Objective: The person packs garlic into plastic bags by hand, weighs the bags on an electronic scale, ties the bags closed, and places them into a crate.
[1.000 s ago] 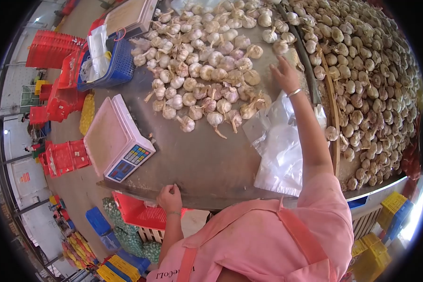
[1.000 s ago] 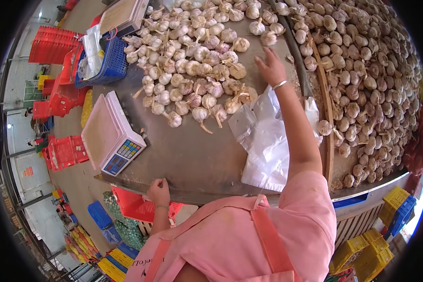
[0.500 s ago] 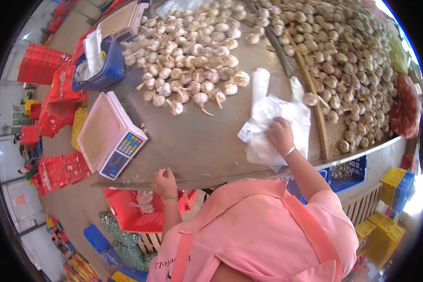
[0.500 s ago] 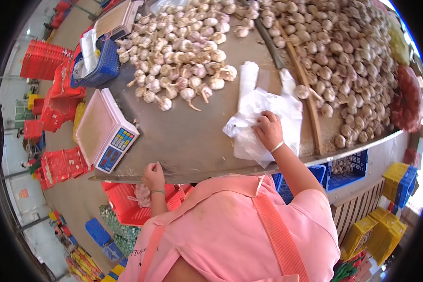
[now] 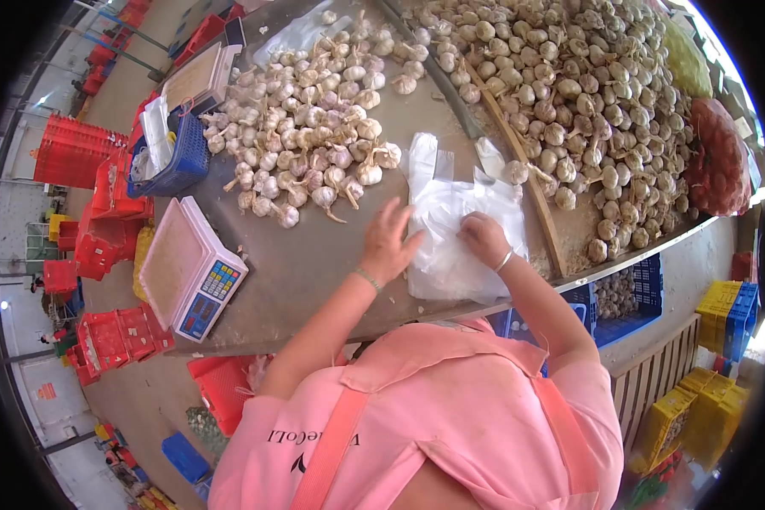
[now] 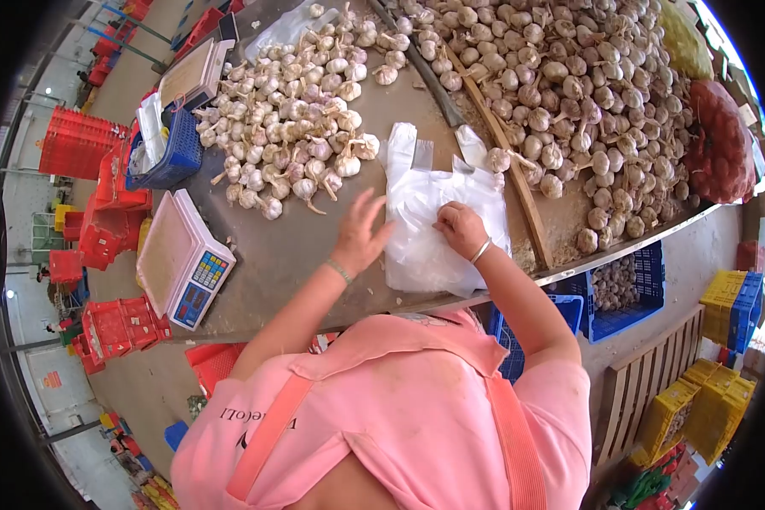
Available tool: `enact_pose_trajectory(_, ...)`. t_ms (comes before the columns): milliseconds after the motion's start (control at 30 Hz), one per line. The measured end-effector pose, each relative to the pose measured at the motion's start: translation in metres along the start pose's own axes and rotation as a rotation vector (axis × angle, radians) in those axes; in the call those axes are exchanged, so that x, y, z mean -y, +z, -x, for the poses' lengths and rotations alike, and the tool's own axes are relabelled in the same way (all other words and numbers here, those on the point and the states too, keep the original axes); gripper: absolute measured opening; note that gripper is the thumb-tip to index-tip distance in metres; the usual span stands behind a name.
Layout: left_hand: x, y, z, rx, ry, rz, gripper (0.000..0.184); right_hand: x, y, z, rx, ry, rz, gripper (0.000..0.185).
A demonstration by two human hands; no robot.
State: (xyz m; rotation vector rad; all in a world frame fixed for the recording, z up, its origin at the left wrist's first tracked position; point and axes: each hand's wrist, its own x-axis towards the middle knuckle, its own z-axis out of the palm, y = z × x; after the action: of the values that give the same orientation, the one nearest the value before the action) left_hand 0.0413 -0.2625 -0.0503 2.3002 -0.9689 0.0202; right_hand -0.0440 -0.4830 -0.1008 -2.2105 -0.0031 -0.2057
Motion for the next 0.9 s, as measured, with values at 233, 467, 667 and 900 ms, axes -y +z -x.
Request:
enact_pose_trajectory(233, -0.042, 0.070, -0.028, 0.537, 0.013, -0.245, 0.067, -0.050, -0.086, 0.044, -0.797, 0.421, -0.844, 0.004)
enact_pose_trajectory(467, -0.051, 0.079, -0.023, 0.563, 0.051, -0.181, 0.070, -0.068, -0.267, 0.150, -0.900, -0.225, -1.755, 0.050)
enact_pose_trajectory(667, -0.068, 0.010, -0.016, 0.372, -0.082, 0.132, 0.075, 0.026, -0.190, 0.064, -0.799, 0.178, -1.193, 0.062)
enact_pose_trajectory(900, -0.081, -0.062, 0.034, 0.125, -0.379, 1.492, 0.096, 0.154, -0.028, -0.034, 0.070, -0.224, -0.234, 0.009)
